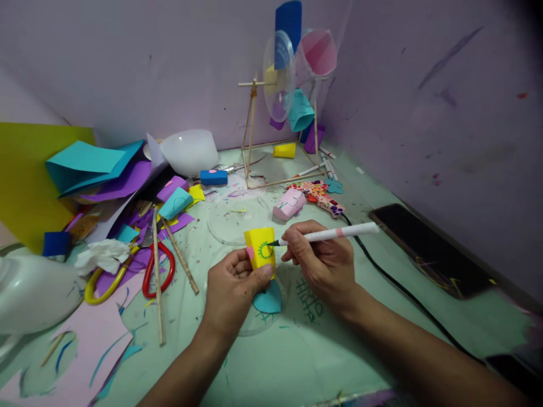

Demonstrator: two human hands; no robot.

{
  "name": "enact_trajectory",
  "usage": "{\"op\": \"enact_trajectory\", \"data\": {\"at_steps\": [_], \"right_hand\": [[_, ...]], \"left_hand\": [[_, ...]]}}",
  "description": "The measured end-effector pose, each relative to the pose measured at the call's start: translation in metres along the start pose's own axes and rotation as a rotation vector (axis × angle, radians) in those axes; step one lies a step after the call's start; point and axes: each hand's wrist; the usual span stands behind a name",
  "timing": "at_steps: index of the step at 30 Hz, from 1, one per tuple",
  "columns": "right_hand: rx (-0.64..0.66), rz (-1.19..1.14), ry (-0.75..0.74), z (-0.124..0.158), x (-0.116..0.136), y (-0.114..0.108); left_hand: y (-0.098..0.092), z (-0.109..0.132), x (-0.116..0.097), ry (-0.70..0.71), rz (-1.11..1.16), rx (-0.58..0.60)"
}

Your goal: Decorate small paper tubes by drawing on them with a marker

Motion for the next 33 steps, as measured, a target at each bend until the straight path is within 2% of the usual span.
{"op": "enact_trajectory", "data": {"at_steps": [33], "right_hand": [[-0.027,0.066,0.029,-0.0016,-0.0019,-0.0022]], "left_hand": [[0.0004,0.0004,-0.0013,-0.023,0.022,-0.011]]}}
Point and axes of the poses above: each hand's wrist, its own z-axis away from the middle knuckle, its own y-axis out of the palm, x = y × z, and after that the axes turned 7 degrees about -z, right-handed
